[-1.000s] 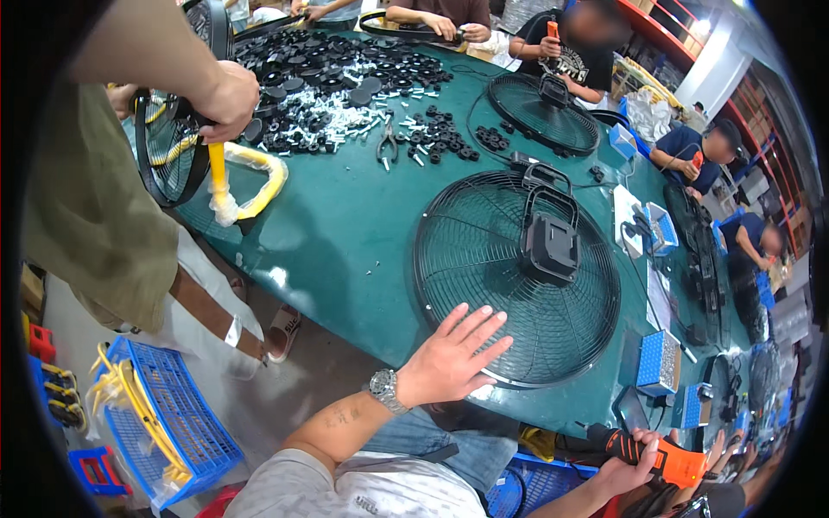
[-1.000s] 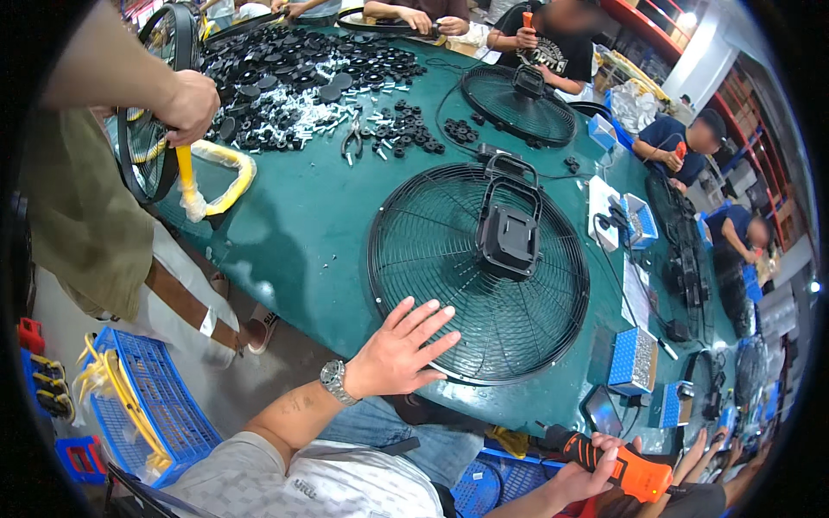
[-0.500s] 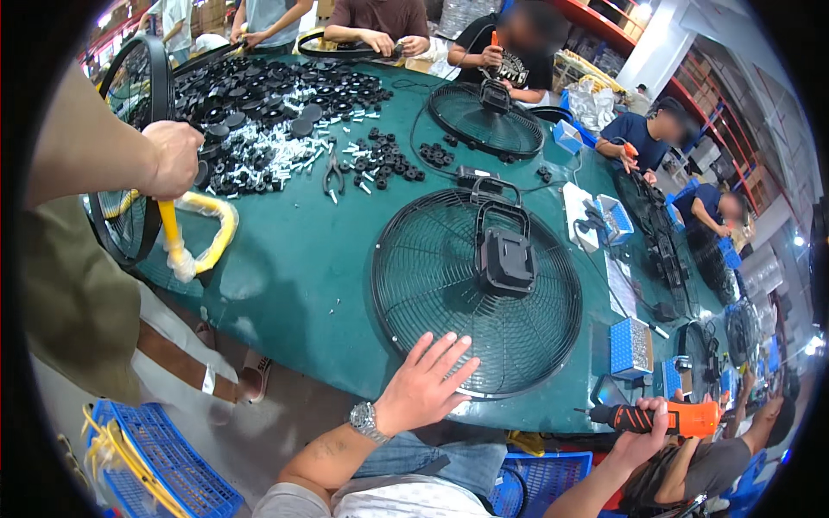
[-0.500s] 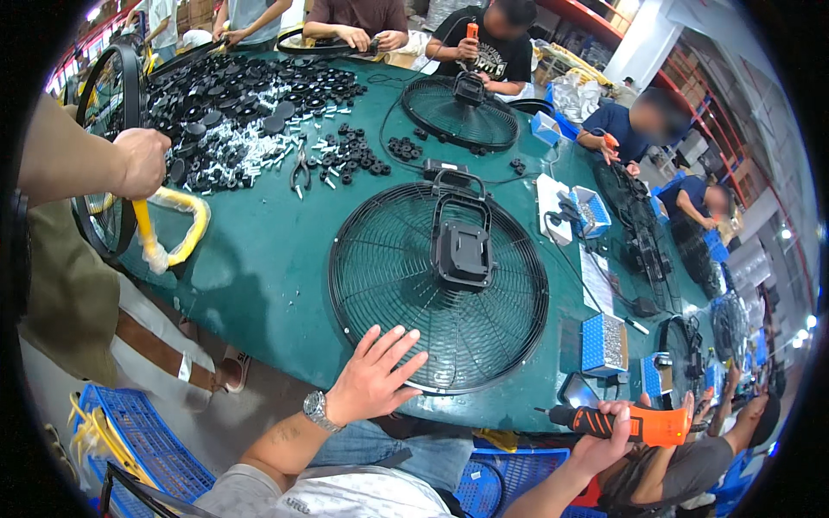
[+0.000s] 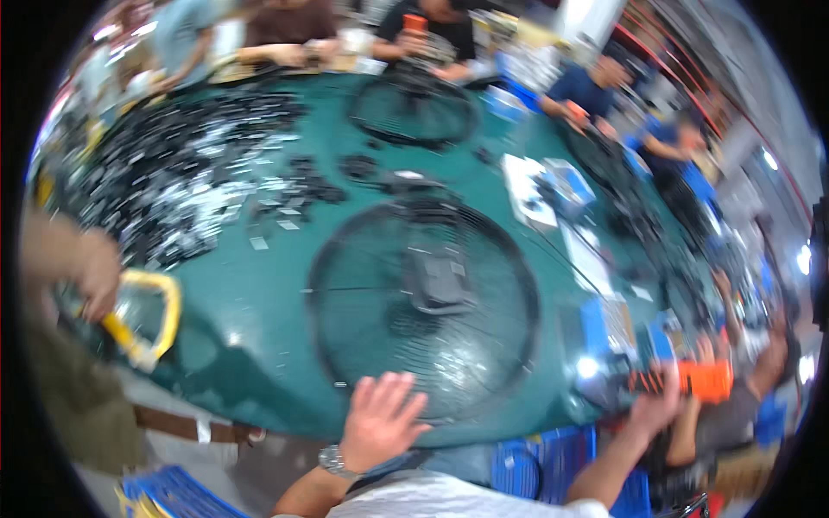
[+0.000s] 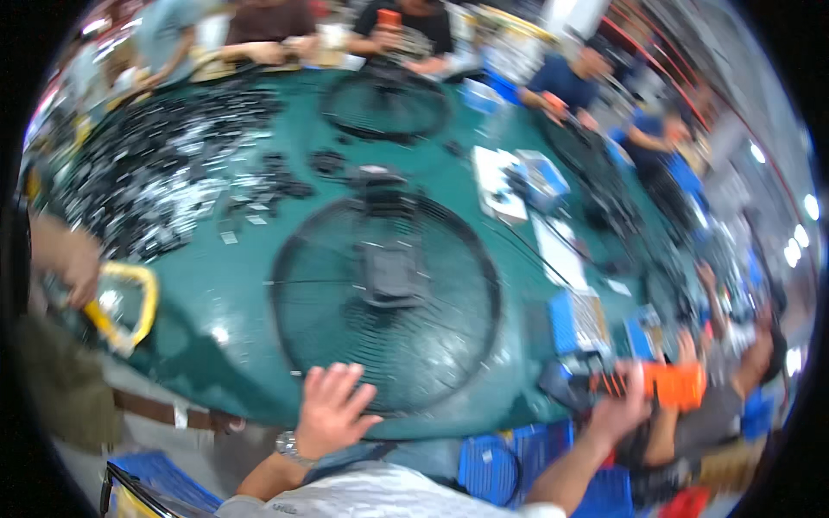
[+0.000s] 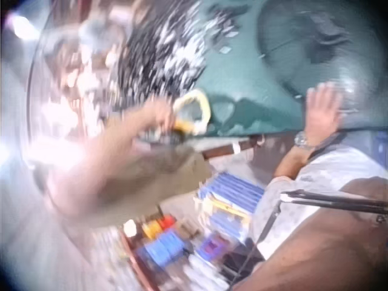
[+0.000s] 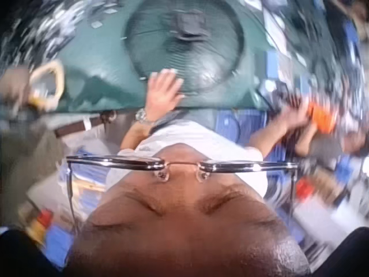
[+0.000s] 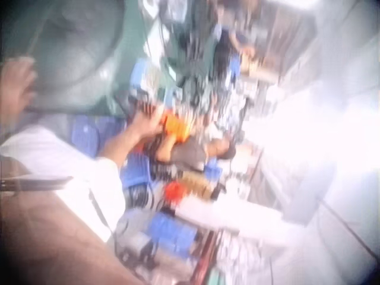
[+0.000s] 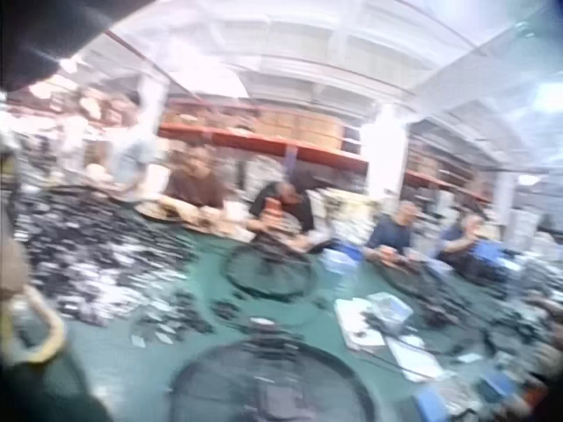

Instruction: Assembling the metal grill and components of industrial-style fans using a power screwdriver.

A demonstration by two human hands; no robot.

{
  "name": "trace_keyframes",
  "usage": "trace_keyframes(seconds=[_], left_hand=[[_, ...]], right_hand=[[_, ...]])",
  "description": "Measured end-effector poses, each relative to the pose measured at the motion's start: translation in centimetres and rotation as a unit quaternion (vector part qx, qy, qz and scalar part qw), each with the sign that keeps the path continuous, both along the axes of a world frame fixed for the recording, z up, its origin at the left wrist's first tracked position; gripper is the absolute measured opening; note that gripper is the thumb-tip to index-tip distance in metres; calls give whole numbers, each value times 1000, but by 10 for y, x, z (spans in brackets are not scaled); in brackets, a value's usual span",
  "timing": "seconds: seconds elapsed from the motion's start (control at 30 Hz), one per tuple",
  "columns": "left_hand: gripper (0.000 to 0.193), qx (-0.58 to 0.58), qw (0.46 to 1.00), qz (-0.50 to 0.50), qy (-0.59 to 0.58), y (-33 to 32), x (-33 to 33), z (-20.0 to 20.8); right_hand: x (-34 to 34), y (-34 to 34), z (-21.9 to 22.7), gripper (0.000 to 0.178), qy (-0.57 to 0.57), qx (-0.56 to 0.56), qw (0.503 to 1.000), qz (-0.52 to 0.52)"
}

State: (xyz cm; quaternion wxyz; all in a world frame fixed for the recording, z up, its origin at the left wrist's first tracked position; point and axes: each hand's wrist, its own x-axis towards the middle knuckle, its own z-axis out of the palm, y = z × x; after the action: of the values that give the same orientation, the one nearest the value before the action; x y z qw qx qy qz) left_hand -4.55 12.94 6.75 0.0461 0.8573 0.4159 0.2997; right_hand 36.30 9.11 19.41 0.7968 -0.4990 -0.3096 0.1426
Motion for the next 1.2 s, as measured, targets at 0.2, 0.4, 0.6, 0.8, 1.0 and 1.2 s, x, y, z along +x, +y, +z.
trace_keyframes(seconds=[0.2, 0.4, 0.6, 0.8, 1.0, 1.2], left_hand=[[52, 49, 999, 3, 18, 1, 14, -8], [59, 38, 999, -4, 27, -2, 15, 2], [45, 57, 997, 27, -52, 29, 18, 62], [30, -12, 994, 1, -110, 98, 81, 122], [19, -20, 985, -159, 56, 175, 209, 130], [18, -53, 951, -53, 302, 302, 321, 71]], right_hand=[[49, 34, 25, 37, -95, 91, 990, -50], [41, 6, 11, 45, 92, 92, 985, 117], [19, -32, -37, 51, 93, 98, 981, 139], [22, -63, -59, 53, 105, 107, 976, 158], [35, -103, -77, 54, 134, 107, 977, 127], [41, -143, -77, 56, 133, 104, 984, 48]])
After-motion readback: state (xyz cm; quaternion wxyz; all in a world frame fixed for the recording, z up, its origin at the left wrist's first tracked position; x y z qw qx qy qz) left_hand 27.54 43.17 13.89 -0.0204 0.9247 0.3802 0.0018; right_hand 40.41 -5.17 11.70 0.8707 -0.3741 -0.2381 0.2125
